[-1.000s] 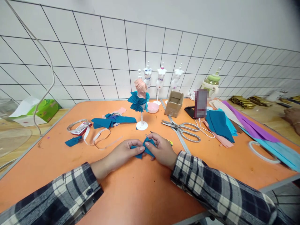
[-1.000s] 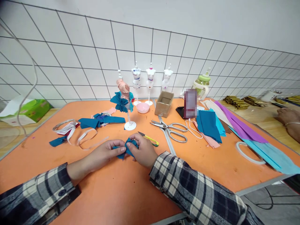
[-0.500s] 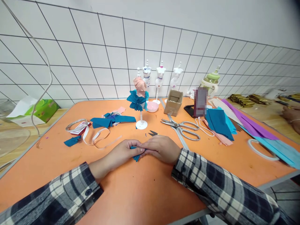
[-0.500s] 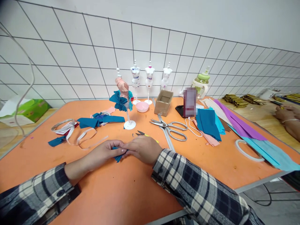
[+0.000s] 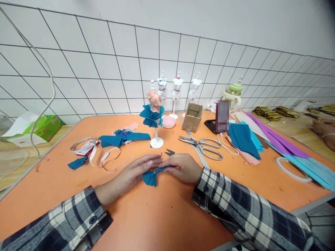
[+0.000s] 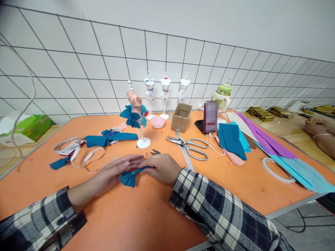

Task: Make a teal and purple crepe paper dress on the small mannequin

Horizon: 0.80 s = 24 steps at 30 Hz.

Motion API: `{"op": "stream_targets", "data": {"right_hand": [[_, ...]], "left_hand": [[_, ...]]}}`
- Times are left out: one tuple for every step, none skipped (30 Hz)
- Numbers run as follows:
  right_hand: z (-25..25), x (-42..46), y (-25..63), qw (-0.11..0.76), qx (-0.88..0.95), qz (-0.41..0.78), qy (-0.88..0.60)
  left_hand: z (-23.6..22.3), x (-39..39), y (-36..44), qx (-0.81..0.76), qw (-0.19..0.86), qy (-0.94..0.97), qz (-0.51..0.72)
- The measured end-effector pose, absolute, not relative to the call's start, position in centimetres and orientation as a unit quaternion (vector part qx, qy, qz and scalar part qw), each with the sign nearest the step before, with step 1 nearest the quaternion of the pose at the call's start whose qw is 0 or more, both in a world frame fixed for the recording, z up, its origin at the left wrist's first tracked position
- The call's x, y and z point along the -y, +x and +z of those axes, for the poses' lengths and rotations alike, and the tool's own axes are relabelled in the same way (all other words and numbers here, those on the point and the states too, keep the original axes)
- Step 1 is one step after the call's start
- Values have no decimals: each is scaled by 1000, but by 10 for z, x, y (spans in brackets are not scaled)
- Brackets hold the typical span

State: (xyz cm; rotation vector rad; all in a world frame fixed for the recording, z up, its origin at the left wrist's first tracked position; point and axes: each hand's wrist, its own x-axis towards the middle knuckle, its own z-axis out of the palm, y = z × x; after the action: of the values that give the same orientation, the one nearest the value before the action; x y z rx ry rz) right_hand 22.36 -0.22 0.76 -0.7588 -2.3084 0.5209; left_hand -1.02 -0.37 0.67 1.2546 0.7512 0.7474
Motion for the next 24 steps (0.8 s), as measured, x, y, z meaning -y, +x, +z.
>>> {"op": "stream_targets", "data": {"right_hand": [[8,3,223,319,884,197,-280],[8,5,222,312,890,193,-272],[7,7,221,301,897,190,-264],[7,9,219,290,903,184,-258],[7,10,218,280,908,179,-254],[7,12,217,272,912,174,-252],[7,13,216,267,915,173,-249],[7,13,215,265,916,174,-247],[8,13,215,269,914,177,-246],[8,12,215,279,910,181,-248],[9,11,216,291,904,187,-253],[10,11,217,303,897,192,-259],[11,10,217,314,890,196,-267],[12,9,218,320,885,198,-275],[13,9,218,321,882,202,-280],[14,9,219,317,882,205,-281],[14,9,218,312,885,206,-277],[14,10,218,308,889,207,-270],[13,11,217,306,891,208,-261],[12,11,217,307,892,212,-256],[12,12,216,312,888,217,-259],[12,12,216,320,880,221,-272],[12,12,216,329,870,221,-294],[12,11,216,337,858,212,-325]], "left_hand": [[7,4,-11,-318,675,559,361],[9,5,-12,-309,667,566,375],[11,6,-12,-308,653,585,368],[14,7,-11,-315,632,618,346],[16,8,-9,-324,603,658,315],[19,10,-7,-328,569,699,283],[21,11,-4,-325,534,737,258],[22,12,-2,-316,504,766,242],[22,13,-1,-305,484,786,233],[21,13,0,-298,476,795,230],[19,13,0,-296,477,795,229],[17,13,0,-298,482,792,230],[16,12,-1,-302,489,786,230],[15,11,-2,-307,497,779,228],[14,11,-3,-312,508,771,225],[15,11,-4,-315,519,763,223],[15,11,-4,-315,532,755,218],[16,11,-4,-314,544,749,213],[17,11,-4,-312,552,745,208],[17,11,-4,-310,557,742,205],[17,10,-4,-311,560,740,206],[17,9,-4,-314,562,736,208],[16,8,-5,-322,564,730,214],[15,7,-6,-335,567,718,224]]}}
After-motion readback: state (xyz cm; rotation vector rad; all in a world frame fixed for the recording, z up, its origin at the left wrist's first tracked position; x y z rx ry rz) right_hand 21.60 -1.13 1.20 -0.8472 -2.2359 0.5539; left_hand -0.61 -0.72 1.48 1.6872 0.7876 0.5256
